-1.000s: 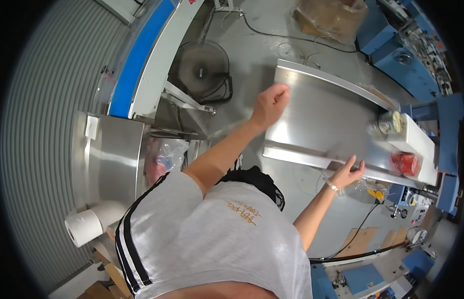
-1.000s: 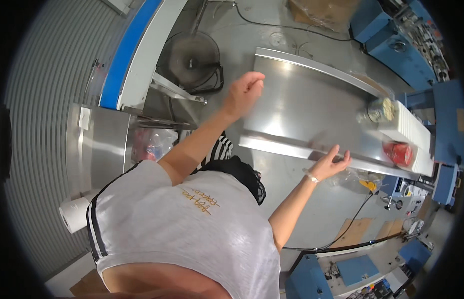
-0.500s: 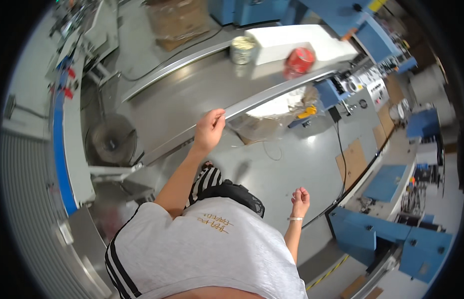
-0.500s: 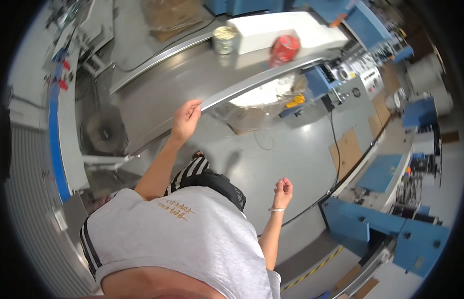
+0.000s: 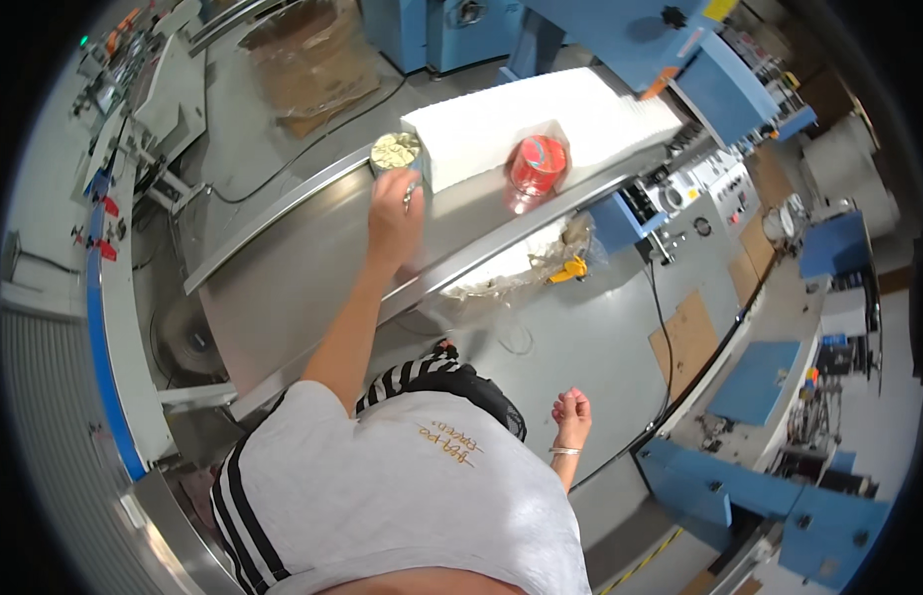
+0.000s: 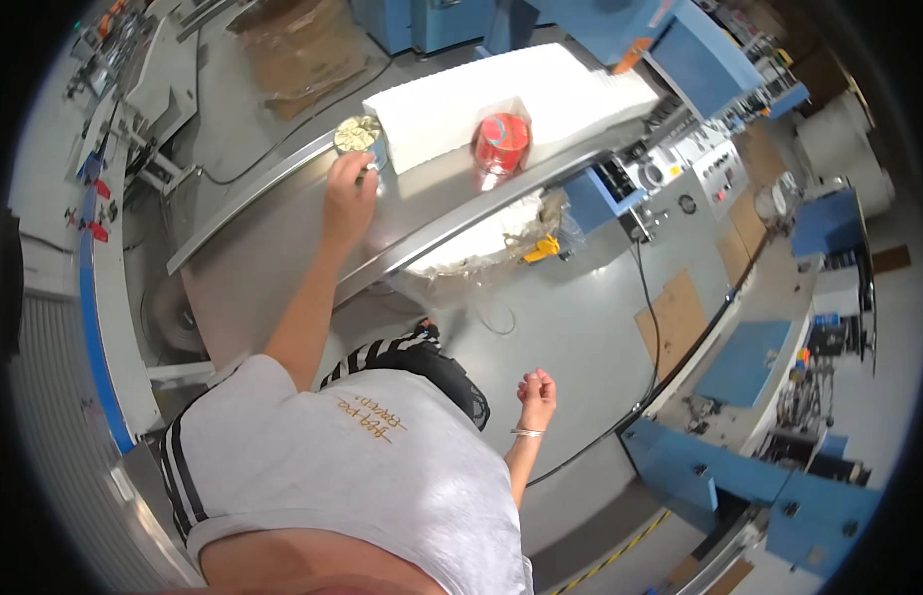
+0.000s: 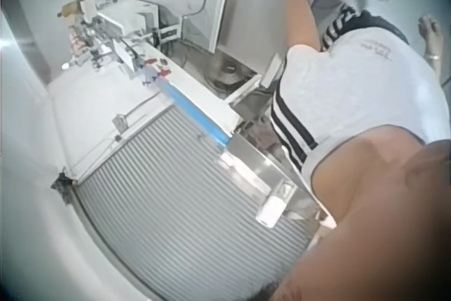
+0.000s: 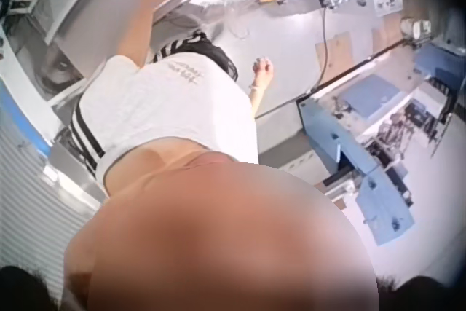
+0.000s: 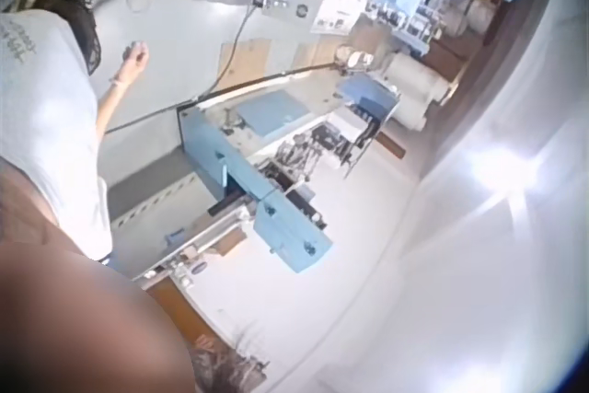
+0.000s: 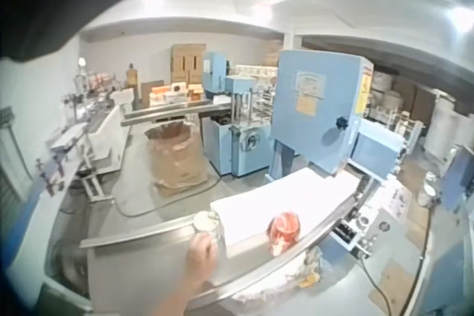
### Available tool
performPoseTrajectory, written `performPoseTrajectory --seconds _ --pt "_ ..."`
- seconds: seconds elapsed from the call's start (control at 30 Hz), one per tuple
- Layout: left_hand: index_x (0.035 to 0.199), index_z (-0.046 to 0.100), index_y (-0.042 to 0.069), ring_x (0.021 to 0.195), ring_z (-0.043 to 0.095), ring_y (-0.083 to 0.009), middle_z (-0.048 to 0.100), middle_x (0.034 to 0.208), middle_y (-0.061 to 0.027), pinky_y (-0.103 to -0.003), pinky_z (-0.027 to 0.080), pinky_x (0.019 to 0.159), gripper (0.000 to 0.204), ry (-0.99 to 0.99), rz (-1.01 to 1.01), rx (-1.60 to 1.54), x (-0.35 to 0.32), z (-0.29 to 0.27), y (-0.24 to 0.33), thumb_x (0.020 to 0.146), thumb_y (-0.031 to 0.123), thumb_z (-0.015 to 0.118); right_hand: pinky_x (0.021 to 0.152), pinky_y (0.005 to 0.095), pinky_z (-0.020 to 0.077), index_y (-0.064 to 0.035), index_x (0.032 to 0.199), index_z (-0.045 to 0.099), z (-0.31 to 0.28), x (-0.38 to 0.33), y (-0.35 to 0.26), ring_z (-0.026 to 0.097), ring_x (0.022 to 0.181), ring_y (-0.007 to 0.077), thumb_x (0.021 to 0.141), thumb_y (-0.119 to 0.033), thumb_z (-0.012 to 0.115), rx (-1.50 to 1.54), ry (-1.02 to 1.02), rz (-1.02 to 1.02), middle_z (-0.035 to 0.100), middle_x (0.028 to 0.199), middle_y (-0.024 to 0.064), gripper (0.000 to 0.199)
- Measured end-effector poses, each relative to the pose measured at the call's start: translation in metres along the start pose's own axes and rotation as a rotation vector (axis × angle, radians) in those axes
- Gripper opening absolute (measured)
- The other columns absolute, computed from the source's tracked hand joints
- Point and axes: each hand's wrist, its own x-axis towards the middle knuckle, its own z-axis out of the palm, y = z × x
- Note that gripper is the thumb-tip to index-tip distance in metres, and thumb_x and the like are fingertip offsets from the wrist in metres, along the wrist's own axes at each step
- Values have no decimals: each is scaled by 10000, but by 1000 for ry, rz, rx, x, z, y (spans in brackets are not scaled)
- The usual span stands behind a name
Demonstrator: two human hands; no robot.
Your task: Taking stacks of square paper napkins from a production station and placing them onto a moving conveyor belt for packaging.
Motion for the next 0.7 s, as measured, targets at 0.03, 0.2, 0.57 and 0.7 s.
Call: performPoseTrajectory --seconds 0.03,0.2,0.57,0.7 --pt "1008 617 16 1035 542 -342 587 1092 -168 -411 422 918 222 36 12 77 13 6 -9 795 77 600 566 213 459 -82 1039 580 3 15 -6 559 665 85 880 -197 638 -7 -18 -10 618 855 30 205" --pt "1100 583 19 1037 553 -335 595 1082 -165 -405 438 872 354 77 32 369 53 23 -52 750 71 601 626 216 475 -91 1058 588 51 65 -63 570 721 75 884 -208 629 -147 -124 -28 627 889 2 214" --pt "892 619 57 970 533 -298 580 965 -125 -428 388 841 237 9 -98 579 81 75 -67 710 210 611 633 199 413 -26 1096 557 208 135 -163 494 705 49 890 -63 595 -266 -962 -271 549 803 -38 213" --pt "940 617 66 972 537 -285 595 962 -111 -406 374 847 294 -6 -226 566 82 71 -77 708 246 628 741 191 434 -13 1119 549 248 156 -174 535 822 55 913 -42 562 -442 -1208 -350 591 920 -8 209"
